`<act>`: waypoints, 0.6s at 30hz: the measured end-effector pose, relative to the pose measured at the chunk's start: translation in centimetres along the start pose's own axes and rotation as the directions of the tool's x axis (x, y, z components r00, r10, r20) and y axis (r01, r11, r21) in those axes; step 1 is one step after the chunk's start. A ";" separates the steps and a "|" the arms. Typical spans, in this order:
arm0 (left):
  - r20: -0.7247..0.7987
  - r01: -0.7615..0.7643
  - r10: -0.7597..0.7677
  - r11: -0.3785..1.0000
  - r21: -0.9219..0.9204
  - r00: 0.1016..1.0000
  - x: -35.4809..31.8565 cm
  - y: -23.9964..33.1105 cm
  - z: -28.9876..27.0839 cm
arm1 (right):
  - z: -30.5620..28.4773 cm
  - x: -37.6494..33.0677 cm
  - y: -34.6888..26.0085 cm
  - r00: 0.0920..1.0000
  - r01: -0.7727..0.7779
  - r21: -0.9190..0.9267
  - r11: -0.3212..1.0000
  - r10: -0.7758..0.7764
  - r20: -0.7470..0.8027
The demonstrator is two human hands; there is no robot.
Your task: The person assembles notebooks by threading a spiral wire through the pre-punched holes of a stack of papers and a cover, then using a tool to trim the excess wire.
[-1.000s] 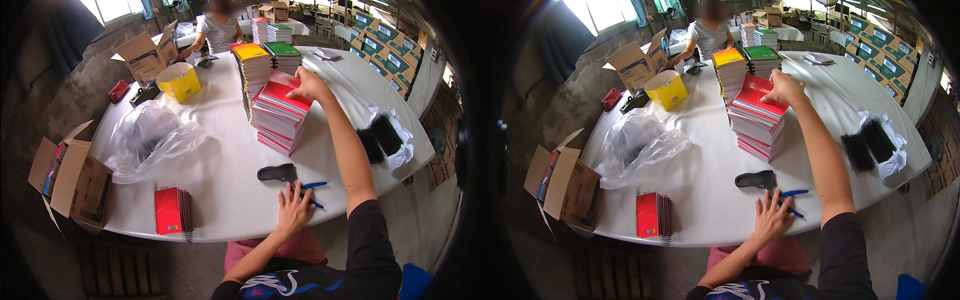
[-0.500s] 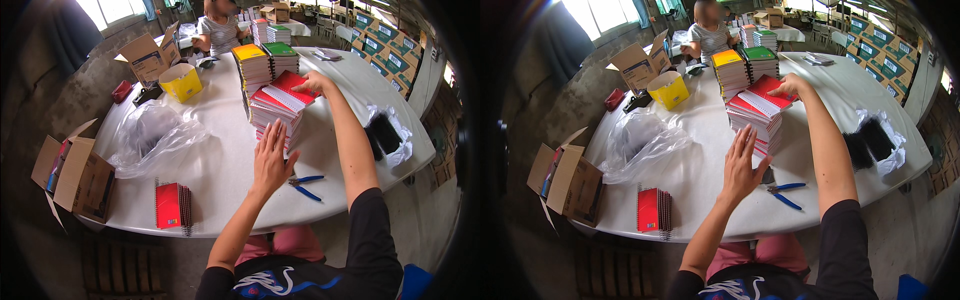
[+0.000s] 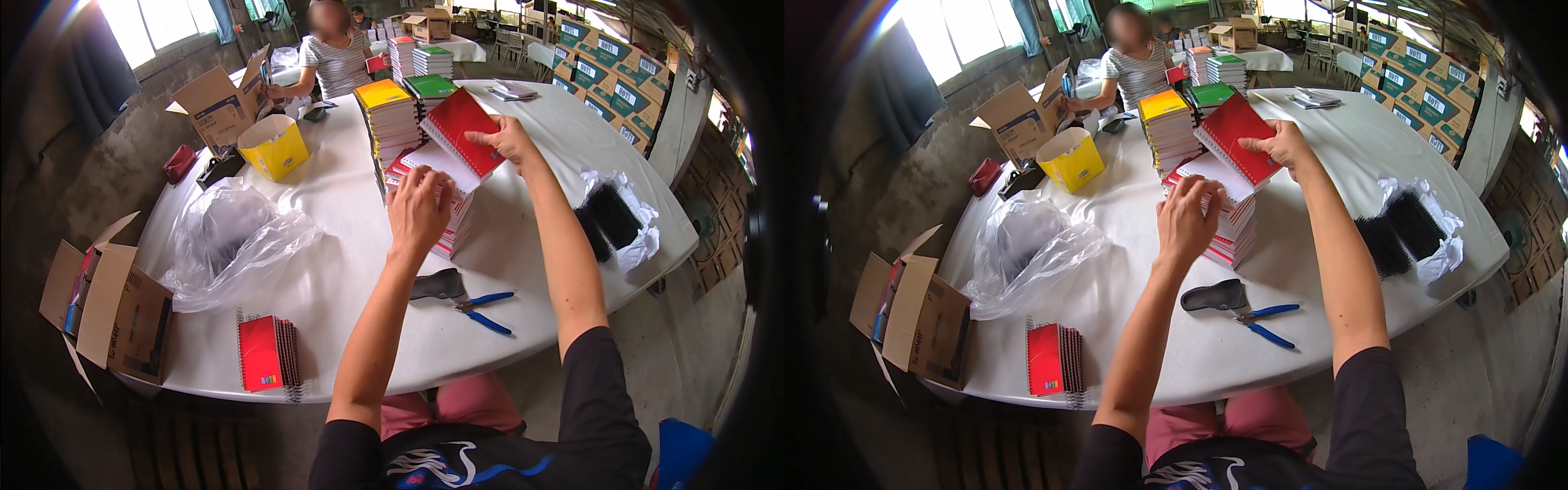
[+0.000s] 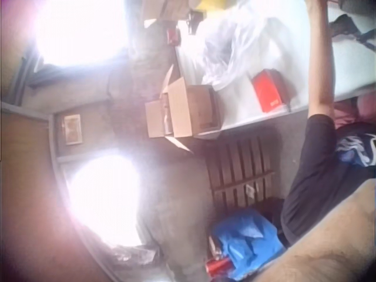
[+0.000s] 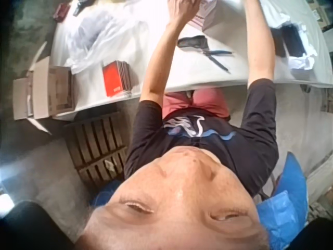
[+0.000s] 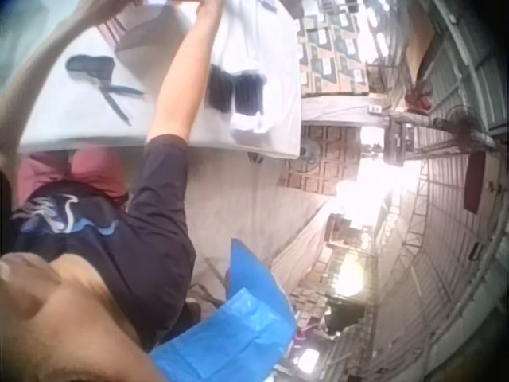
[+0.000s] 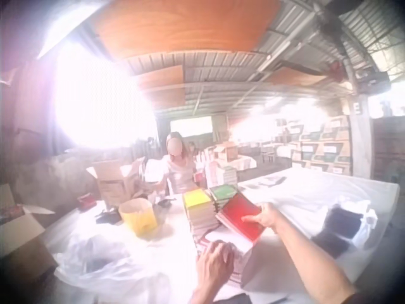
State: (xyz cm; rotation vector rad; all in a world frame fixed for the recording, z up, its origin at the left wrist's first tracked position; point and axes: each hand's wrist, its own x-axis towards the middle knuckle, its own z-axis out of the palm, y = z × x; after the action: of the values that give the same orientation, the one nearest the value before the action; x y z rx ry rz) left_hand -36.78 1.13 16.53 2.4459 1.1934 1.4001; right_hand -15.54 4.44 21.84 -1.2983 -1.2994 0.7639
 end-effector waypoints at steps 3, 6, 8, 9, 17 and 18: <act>-0.062 -0.006 0.005 1.000 -0.022 0.998 1.6 -0.3 -0.3 | -0.7 -1.0 -0.9 0.992 -0.091 0.301 0.949 0.059 0.116; 0.121 0.238 -0.212 0.703 -0.670 0.970 2.5 0.2 -1.1 | 0.7 -3.0 -1.2 0.979 -0.065 0.531 0.845 -0.048 0.197; 0.256 0.326 -0.202 0.543 -0.774 0.945 2.6 1.3 -3.0 | 1.4 -3.9 -1.1 0.972 -0.085 0.600 0.796 -0.066 0.224; 0.268 0.333 -0.202 0.471 -0.817 0.942 2.5 1.2 -3.2 | 1.9 -4.3 -1.1 0.968 -0.132 0.643 0.754 -0.041 0.247; 0.163 0.309 -0.324 0.475 -0.824 0.932 3.0 2.5 -3.7 | 1.9 -4.5 -1.1 0.985 -0.098 0.683 0.723 -0.025 0.168; 0.174 0.313 -0.332 0.433 -0.845 0.927 3.1 2.4 -3.5 | 2.1 -4.6 -1.0 0.980 -0.129 0.726 0.675 -0.023 0.196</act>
State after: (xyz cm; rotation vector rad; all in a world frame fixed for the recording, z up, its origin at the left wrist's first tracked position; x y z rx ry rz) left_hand -37.21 0.50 21.77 1.3864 0.6128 1.3946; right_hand -18.64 0.38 21.22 -0.6002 -0.9182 1.3177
